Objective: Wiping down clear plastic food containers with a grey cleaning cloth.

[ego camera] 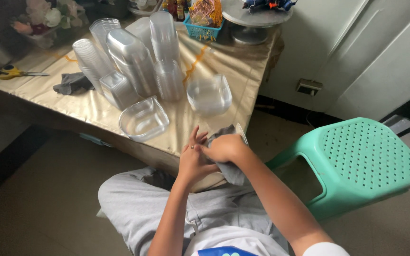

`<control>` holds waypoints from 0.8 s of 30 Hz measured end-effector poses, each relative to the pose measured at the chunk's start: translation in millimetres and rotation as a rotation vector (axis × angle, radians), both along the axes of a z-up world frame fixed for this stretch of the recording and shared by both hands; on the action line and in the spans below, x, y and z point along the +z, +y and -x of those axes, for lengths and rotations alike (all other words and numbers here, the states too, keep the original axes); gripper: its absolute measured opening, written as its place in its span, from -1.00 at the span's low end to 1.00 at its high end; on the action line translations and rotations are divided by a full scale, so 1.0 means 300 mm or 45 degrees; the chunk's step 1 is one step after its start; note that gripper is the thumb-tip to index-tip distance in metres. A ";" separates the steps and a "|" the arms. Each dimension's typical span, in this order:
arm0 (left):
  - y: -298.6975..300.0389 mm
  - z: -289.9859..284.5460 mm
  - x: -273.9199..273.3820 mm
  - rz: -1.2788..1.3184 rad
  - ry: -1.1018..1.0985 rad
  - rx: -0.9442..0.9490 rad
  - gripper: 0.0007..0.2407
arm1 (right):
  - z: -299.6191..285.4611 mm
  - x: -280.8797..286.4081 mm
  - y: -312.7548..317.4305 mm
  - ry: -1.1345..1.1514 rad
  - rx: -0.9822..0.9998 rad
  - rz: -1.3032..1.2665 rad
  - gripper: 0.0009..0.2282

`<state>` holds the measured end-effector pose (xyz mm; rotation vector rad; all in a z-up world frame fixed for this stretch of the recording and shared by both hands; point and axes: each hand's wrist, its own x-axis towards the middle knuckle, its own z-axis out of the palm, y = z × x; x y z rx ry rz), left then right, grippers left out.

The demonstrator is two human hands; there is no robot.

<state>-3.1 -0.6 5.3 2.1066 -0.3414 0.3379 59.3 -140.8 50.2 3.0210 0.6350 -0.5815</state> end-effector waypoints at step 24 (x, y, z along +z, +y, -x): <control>0.017 -0.040 -0.077 -0.411 -0.289 0.038 -0.12 | -0.075 0.034 0.013 0.067 -0.074 0.087 -0.26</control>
